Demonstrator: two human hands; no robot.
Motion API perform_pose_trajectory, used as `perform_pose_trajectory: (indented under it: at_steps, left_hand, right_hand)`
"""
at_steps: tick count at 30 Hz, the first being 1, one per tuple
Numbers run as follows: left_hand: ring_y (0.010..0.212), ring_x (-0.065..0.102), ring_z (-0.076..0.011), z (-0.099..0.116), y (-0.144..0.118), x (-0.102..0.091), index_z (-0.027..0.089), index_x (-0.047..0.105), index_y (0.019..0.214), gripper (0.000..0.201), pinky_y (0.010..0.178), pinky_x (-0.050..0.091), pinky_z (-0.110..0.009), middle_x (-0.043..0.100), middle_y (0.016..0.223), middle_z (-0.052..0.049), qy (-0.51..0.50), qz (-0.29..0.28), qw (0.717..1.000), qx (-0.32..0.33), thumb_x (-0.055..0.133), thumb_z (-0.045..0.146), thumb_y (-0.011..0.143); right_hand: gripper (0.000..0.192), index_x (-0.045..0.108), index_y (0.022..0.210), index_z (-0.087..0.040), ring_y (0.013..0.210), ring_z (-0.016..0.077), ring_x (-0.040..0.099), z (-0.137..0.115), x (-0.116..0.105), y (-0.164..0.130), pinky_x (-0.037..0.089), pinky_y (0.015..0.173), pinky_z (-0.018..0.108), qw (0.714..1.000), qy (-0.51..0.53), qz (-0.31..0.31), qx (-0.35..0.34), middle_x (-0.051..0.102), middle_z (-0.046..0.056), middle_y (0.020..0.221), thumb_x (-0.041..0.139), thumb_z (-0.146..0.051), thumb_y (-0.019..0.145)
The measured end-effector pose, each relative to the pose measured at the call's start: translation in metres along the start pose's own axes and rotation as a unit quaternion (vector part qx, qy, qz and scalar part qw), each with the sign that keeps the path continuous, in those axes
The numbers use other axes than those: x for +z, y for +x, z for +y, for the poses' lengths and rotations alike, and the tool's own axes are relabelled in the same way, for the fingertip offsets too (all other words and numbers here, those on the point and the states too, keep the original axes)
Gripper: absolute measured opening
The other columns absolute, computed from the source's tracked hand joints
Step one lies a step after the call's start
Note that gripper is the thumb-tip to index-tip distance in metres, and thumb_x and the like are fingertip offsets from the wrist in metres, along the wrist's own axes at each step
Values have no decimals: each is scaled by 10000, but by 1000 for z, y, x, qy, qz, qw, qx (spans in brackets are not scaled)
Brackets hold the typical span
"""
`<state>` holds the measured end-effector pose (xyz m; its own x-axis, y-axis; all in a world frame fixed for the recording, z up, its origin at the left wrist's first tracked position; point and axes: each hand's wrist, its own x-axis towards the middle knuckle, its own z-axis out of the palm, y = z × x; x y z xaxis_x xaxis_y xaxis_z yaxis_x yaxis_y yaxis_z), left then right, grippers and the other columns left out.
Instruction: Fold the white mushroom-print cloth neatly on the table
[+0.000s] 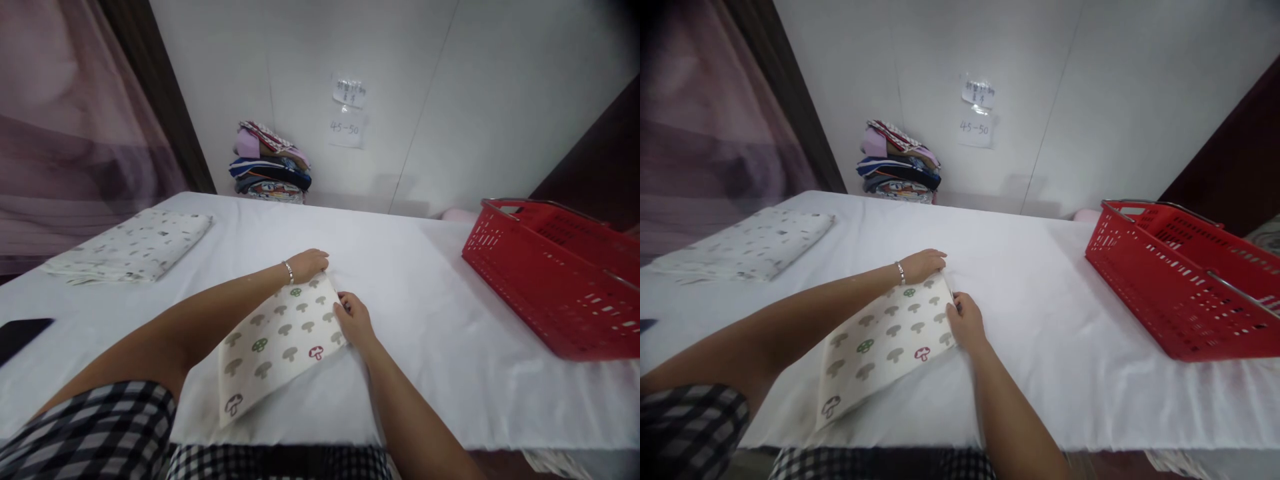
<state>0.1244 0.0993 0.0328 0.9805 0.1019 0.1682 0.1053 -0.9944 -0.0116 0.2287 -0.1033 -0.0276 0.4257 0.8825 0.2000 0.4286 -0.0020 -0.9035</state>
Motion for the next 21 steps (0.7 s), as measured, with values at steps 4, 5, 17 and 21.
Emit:
perform_pose_trajectory:
  at_steps: [4, 5, 17, 21]
  left_hand:
    - [851, 570, -161, 0, 6, 2, 171, 557, 758, 136, 971, 338, -357, 629, 851, -52, 5, -14, 999, -38, 459, 92, 808]
    - [813, 566, -158, 1, 7, 4, 171, 555, 749, 135, 950, 351, -349, 624, 817, -48, 5, -21, 999, -44, 463, 84, 797]
    - [939, 565, -174, 5, 6, 12, 179, 626, 883, 189, 867, 419, -300, 657, 947, -55, -76, -8, 992, -101, 449, 130, 838]
    - [971, 573, -161, 3, 5, 14, 191, 654, 905, 252, 902, 418, -288, 661, 978, -46, -101, -8, 991, -84, 427, 109, 832]
  right_hand:
    - [157, 492, 690, -213, 599, 105, 506, -1, 0, 1, 400, 575, 248, 1000, -9, 2, 3, 651, -7, 1013, 475, -326, 798]
    - [158, 496, 684, -212, 598, 105, 506, 0, 0, 1, 400, 575, 248, 1000, -12, 4, 4, 654, -5, 1012, 474, -323, 795]
    - [186, 513, 616, -208, 625, 123, 544, 4, 3, 3, 422, 553, 244, 999, 30, 30, 15, 670, 5, 978, 486, -330, 754]
    - [179, 519, 616, -207, 617, 119, 548, 3, 3, 3, 418, 554, 238, 999, 36, 32, 25, 675, 4, 959, 506, -330, 745]
